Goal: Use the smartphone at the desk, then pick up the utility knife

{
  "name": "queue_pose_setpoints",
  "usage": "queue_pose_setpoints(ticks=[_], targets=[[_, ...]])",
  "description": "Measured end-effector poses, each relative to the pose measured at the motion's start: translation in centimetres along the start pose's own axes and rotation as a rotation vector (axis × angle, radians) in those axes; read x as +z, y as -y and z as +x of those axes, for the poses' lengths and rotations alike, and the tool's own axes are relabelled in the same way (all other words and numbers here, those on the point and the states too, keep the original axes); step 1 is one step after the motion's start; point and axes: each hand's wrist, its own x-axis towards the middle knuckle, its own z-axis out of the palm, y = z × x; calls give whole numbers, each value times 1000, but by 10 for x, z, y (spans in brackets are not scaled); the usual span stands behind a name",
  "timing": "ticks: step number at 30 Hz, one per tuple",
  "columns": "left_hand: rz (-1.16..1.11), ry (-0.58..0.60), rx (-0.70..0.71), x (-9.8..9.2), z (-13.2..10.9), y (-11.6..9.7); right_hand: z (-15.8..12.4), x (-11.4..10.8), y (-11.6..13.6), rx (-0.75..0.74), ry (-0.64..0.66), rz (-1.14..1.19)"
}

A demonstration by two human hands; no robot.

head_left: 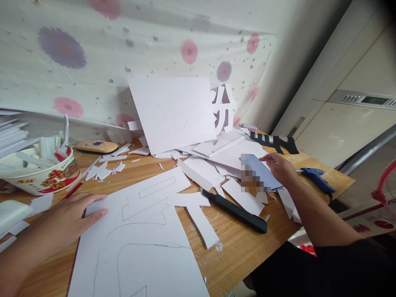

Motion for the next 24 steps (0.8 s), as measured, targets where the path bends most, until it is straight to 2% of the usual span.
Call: queue_pose_setpoints(ticks=[20,24], targets=[[-11,-2,2,-7,-3,-9,-3,0,5,-37,-16,-11],[-6,-11,-2,-5,-1,-5,-3,-1,3,-43,-20,-15]])
